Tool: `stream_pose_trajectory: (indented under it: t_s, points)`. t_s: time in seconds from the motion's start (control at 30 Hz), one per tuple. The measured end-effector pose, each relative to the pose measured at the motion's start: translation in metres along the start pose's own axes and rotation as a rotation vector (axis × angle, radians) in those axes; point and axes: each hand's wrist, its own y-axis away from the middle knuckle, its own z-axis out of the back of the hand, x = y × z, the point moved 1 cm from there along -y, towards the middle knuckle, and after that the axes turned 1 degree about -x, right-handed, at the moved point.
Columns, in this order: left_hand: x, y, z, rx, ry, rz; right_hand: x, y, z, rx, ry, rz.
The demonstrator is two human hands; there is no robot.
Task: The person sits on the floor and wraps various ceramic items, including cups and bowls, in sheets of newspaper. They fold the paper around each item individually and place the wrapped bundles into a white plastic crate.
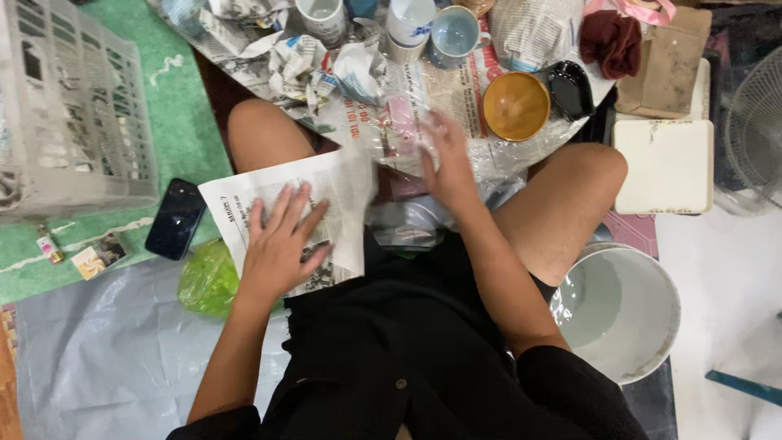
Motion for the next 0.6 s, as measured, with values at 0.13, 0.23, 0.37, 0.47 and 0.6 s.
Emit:
stream_pose_trajectory:
  t_s: [0.13,0.23,0.37,0.47,0.6]
  points:
    - [-0.011,0.000,-0.006,-0.049,-0.057,0.094,-0.031,-0.003,0.039,-0.167,0.368,-0.201]
    - [-0.026,0.003,-0.017,-0.125,-0.005,0.202,-0.060,-0.004,0.057,-0.200,0.497,-0.353]
    - [-0.037,-0.003,-0.032,-0.125,0.031,0.301,-0.081,-0.002,0.052,-0.130,0.544,-0.434]
    - [-0.040,-0.001,-0.039,-0.184,0.059,0.300,-0.087,-0.003,0.049,-0.183,0.495,-0.378]
    - [-0.031,0.003,-0.039,-0.169,0.035,0.337,-0.085,-0.001,0.055,-0.308,0.278,-0.411]
